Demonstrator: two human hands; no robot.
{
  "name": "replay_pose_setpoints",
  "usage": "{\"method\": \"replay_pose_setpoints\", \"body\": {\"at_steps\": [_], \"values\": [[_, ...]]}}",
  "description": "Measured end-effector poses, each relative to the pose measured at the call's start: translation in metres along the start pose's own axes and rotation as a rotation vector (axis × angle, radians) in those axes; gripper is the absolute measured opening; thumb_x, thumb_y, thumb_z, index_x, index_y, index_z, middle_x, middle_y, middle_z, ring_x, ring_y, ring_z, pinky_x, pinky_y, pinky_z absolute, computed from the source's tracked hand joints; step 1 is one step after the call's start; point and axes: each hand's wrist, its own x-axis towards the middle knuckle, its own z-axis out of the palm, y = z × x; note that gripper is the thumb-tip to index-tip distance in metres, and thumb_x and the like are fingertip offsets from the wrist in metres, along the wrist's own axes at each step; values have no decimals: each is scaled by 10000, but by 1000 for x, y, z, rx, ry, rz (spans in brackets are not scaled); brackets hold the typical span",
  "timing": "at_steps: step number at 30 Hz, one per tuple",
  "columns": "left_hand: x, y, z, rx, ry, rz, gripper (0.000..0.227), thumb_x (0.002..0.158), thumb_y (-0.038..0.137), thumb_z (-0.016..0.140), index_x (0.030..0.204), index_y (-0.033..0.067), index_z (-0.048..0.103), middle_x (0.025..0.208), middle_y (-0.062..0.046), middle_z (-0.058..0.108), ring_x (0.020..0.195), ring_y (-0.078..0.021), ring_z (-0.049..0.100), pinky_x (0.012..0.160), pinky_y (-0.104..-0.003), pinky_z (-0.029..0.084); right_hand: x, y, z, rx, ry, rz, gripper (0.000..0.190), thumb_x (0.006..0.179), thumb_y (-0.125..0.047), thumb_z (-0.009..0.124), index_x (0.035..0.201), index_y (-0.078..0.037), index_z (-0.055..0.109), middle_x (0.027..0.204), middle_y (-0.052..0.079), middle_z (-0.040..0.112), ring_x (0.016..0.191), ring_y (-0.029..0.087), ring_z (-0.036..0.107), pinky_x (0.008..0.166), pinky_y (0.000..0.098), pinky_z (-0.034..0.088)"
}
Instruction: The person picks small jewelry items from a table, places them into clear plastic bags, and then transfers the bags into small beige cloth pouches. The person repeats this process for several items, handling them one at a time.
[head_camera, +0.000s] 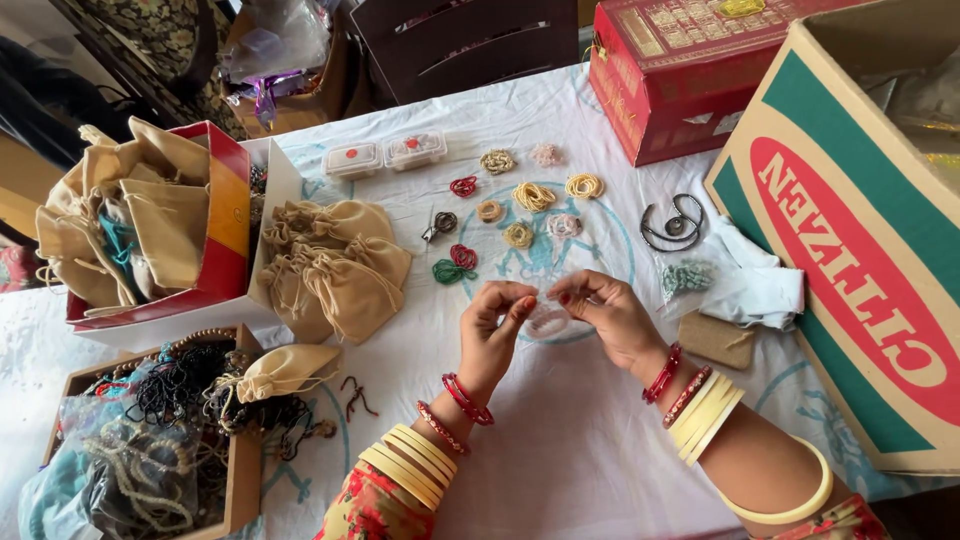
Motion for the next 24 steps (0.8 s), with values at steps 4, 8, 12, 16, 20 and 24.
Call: {"method": "replay_pose_setpoints", "body": {"at_steps": [4,8,12,16,20,24], "values": [[-2,3,0,169,51,6,143,937,18,818,1072,29,772,973,-75,697,850,-124,661,785,-256,553,-2,-16,14,0,16,69,119,956,-29,690,1069,-41,724,1021,14,698,940,79,627,821,235,527],[4,32,5,259,-23,-108,293,852,6,805,1122,32,694,904,-45,734,818,-97,708,754,-248,577,-2,-6,9,-108,45,44,122,917,-13,692,1032,-44,719,975,-2,687,892,55,616,796,225,525],[7,27,4,120,-48,-109,360,824,-19,812,1144,34,656,950,-41,713,846,-85,668,787,-254,572,-2,1,3,-157,97,-28,66,952,-2,709,1010,-28,727,893,3,644,792,59,538,712,228,469],[2,1,0,81,33,-190,233,888,-1,775,1099,41,685,958,-14,742,855,-72,703,782,-240,584,-2,-11,11,-126,73,-40,25,956,-15,706,974,-31,711,909,3,661,808,62,558,732,233,496],[5,10,0,142,101,-200,213,875,11,807,1061,20,702,912,-7,716,789,-63,631,713,-216,526,-2,-13,12,-84,64,-77,21,957,-58,692,967,-41,701,970,14,698,881,79,620,787,269,557],[2,-7,-2,178,81,-235,164,859,24,829,987,15,727,844,1,702,737,-56,588,684,-218,508,-2,-18,14,-84,73,-76,45,968,-75,693,1000,-44,698,985,8,690,891,82,629,798,286,577]]}}
